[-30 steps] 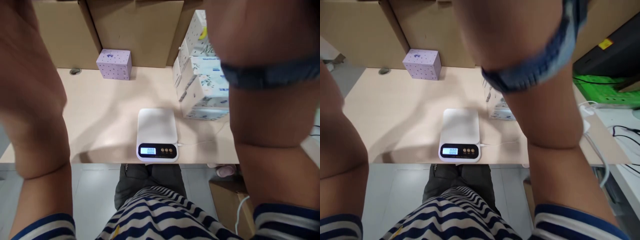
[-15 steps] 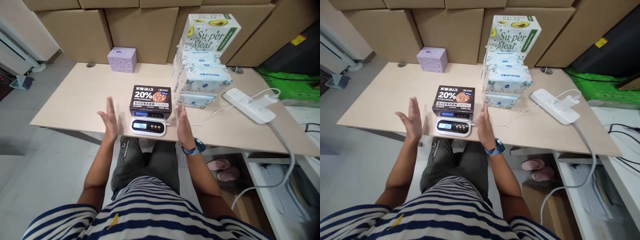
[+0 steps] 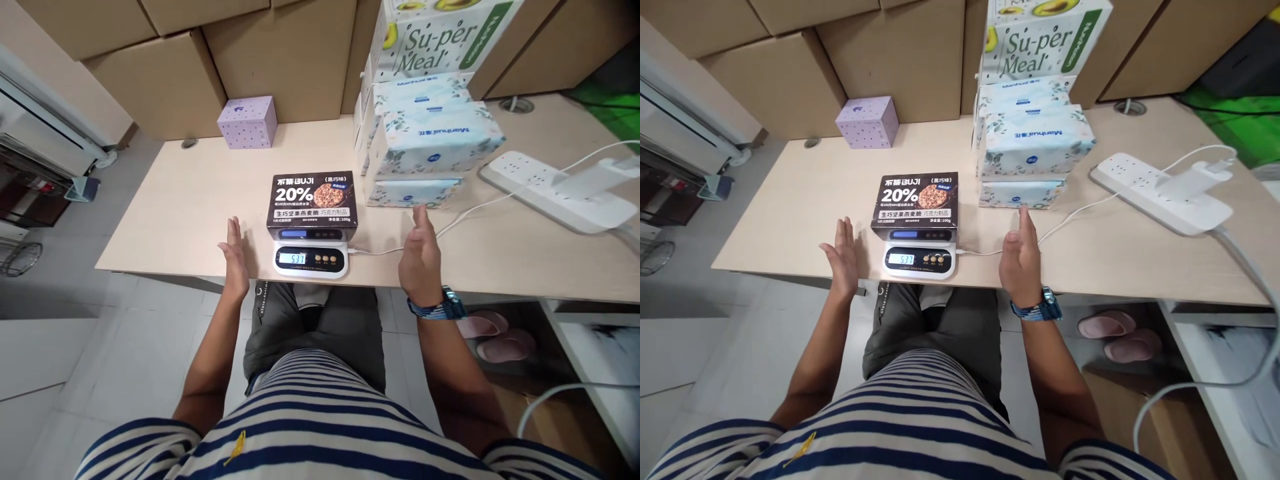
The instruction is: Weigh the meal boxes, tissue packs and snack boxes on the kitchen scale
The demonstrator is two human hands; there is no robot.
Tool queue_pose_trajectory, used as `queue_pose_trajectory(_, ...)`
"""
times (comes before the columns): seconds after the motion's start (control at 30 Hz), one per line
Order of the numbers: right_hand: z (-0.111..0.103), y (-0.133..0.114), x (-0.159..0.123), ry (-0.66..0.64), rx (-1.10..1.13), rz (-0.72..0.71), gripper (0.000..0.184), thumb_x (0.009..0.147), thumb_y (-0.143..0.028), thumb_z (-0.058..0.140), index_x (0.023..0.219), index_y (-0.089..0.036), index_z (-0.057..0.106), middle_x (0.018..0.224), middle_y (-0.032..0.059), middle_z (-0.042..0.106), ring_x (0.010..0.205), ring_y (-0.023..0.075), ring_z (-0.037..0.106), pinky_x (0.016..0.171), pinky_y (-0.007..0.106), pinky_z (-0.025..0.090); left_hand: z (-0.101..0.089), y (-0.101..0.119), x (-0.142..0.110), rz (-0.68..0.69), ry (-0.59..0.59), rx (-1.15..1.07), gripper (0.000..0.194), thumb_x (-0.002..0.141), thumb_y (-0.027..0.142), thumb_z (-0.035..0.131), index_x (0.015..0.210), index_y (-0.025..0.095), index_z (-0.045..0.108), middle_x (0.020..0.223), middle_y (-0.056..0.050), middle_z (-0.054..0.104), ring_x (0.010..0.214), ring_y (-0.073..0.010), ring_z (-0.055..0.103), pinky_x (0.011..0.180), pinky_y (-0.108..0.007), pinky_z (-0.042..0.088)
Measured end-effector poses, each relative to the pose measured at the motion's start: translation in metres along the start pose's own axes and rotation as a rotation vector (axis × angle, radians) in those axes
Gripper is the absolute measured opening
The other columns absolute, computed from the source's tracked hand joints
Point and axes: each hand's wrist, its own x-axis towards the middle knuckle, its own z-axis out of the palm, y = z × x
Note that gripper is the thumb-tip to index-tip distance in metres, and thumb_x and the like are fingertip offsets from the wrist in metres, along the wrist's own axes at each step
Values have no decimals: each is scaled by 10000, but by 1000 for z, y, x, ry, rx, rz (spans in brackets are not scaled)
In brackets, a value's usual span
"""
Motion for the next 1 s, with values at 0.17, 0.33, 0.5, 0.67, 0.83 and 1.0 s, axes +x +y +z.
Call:
queue_pose_trajectory(0.17, -4, 1, 2, 7, -26, -11, 1028, 1036, -883, 212, 1762, -171, 364, 1784, 180, 400, 1716, 345, 350, 1441, 631, 244, -2, -1, 1, 1, 9, -41, 1048, 922, 991, 105, 1763, 392, 286, 1907, -8, 180, 1803, -236, 116, 1504, -472, 117)
queue_pose_trajectory(0.33, -3, 0, 2, 4, -4, 13, 1045, 1032, -886, 255, 1741, -132, 394, 1779, 188, 407, 1714, 339, 357, 1449, 620, 222, 2, 3, 3, -10, 21, -67, 1122, 884, 1033, 124, 1756, 350, 303, 1908, -24, 173, 1804, -235, 111, 1494, -461, 188)
queue_pose_trajectory(0.5, -5, 6, 4, 149, 67, 2, 1012, 1033, -862, 331, 1755, -154, 356, 1793, 193, 374, 1718, 329, 352, 1450, 566, 271, -21, 9, 19, -128, 73, -84, 1187, 882, 993, -32, 1776, 257, 229, 1912, -60, 145, 1803, -237, 116, 1497, -423, 191)
queue_pose_trajectory(0.67, -52, 39, 19, 454, 115, 48, 1089, 991, -904, 378, 1744, -119, 343, 1797, 212, 335, 1712, 376, 345, 1453, 511, 298, -94, 28, 37, -216, 300, -34, 1071, 964, 799, -176, 1778, 180, 140, 1915, -28, 134, 1803, -227, 73, 1521, -413, 45)
queue_pose_trajectory(0.83, -87, 41, 28, 567, 110, 101, 1036, 998, -896, 349, 1748, -181, 331, 1837, 120, 267, 1750, 407, 227, 1489, 535, 192, -106, 45, 35, -86, 341, 47, 1140, 861, 998, -22, 1753, 330, 221, 1898, 60, 189, 1801, -222, 17, 1536, -430, 41)
queue_pose_trajectory(1.0, -11, -35, 10, 259, 173, 117, 1224, 931, -980, 401, 1751, -75, 312, 1795, 224, 342, 1734, 375, 297, 1482, 558, 185, -10, 49, 27, -83, 66, 103, 1109, 934, 995, 314, 1770, 271, 227, 1914, -58, 134, 1804, -333, 97, 1504, -603, 97)
